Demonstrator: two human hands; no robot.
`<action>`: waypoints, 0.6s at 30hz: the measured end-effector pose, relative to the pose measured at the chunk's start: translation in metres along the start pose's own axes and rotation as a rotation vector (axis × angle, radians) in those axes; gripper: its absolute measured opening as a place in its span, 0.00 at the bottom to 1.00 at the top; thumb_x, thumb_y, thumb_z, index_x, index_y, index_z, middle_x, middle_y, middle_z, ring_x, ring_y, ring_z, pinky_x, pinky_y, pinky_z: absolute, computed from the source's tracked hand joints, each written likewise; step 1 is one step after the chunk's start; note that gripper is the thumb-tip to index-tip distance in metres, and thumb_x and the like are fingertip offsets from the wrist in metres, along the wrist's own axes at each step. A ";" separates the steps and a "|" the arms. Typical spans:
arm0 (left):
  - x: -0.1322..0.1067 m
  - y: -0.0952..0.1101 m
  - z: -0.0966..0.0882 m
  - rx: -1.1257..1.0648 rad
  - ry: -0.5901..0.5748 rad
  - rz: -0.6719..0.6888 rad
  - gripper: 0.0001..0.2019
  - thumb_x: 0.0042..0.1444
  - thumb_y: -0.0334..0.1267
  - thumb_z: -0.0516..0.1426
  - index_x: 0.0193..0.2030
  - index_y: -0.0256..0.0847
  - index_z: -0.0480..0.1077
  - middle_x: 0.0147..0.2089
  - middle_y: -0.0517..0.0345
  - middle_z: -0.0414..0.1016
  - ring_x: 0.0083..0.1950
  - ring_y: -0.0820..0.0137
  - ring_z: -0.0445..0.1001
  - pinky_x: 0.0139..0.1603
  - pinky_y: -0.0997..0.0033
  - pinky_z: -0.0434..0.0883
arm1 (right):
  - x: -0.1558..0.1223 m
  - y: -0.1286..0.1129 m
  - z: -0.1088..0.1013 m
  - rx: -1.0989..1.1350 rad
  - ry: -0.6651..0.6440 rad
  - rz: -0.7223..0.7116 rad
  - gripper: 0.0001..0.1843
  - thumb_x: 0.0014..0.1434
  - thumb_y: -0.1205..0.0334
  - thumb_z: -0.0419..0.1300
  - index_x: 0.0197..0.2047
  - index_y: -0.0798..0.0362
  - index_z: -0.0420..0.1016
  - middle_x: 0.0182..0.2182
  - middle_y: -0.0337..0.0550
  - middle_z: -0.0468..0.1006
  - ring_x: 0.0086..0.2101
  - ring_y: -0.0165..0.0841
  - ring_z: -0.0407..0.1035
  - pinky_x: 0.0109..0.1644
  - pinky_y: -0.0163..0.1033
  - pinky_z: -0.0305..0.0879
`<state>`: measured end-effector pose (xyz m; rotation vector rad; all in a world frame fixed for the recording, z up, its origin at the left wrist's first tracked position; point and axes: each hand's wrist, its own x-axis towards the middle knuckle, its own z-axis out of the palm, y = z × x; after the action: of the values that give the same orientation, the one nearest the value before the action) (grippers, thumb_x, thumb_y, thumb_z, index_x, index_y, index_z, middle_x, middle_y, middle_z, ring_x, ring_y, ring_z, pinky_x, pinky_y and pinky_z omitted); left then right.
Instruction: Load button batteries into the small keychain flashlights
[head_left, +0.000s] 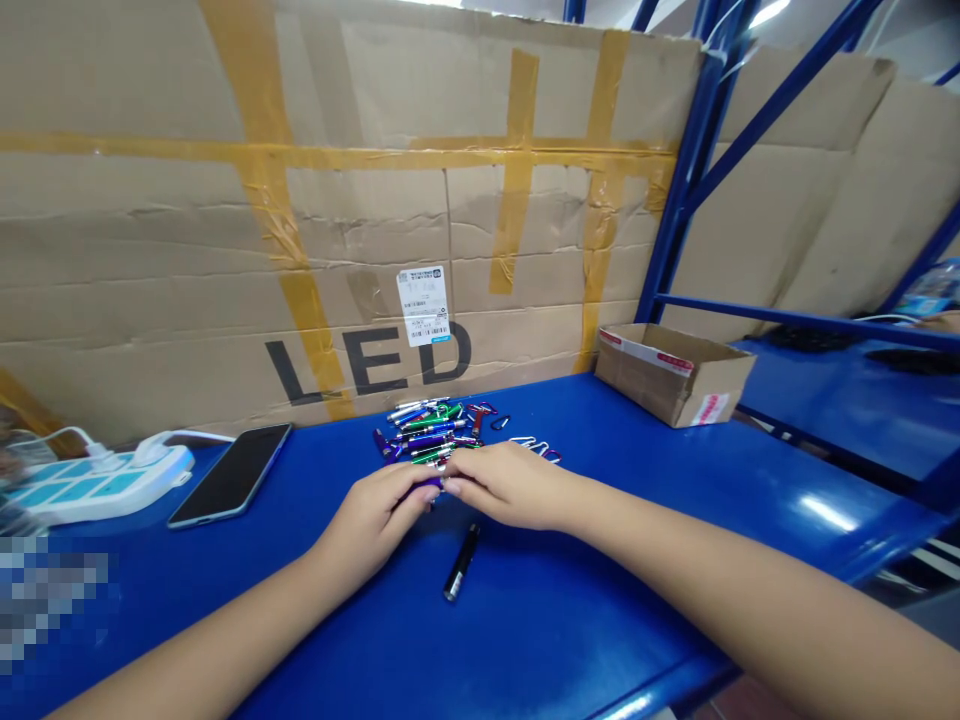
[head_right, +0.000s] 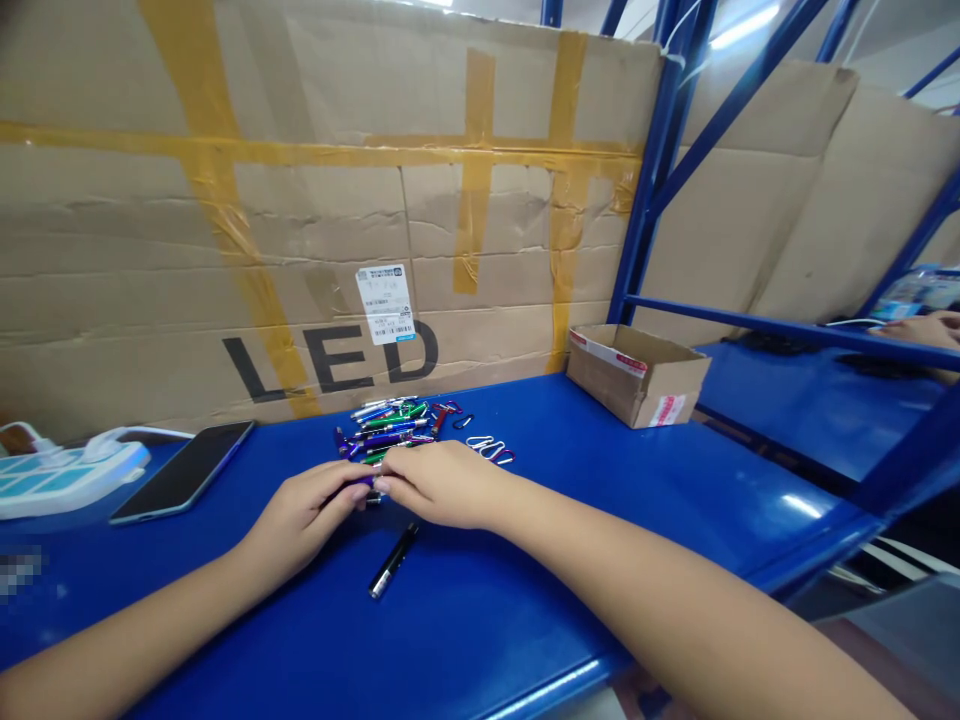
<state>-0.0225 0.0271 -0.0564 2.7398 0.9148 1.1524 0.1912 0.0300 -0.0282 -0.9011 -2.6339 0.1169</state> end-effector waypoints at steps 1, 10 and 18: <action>0.000 0.000 0.000 -0.006 -0.002 -0.006 0.12 0.65 0.38 0.50 0.47 0.41 0.74 0.40 0.54 0.81 0.38 0.69 0.79 0.41 0.71 0.76 | -0.001 0.000 -0.001 -0.036 -0.013 -0.013 0.16 0.69 0.57 0.45 0.41 0.56 0.69 0.35 0.47 0.77 0.31 0.32 0.68 0.33 0.36 0.57; -0.003 -0.002 0.002 -0.002 0.072 0.096 0.08 0.63 0.37 0.54 0.43 0.40 0.73 0.37 0.53 0.79 0.39 0.69 0.78 0.41 0.71 0.75 | 0.001 -0.004 0.010 0.546 0.001 0.093 0.18 0.69 0.57 0.43 0.30 0.52 0.63 0.19 0.33 0.66 0.23 0.27 0.64 0.34 0.33 0.61; 0.003 0.004 0.001 -0.011 0.072 -0.105 0.08 0.61 0.37 0.55 0.42 0.41 0.74 0.39 0.55 0.80 0.39 0.68 0.79 0.41 0.69 0.76 | 0.001 -0.004 0.003 0.002 0.036 0.114 0.18 0.69 0.54 0.45 0.35 0.54 0.68 0.31 0.44 0.77 0.30 0.32 0.69 0.33 0.36 0.57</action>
<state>-0.0179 0.0257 -0.0546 2.6219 1.0439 1.2407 0.1869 0.0275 -0.0299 -1.0432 -2.5488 0.1305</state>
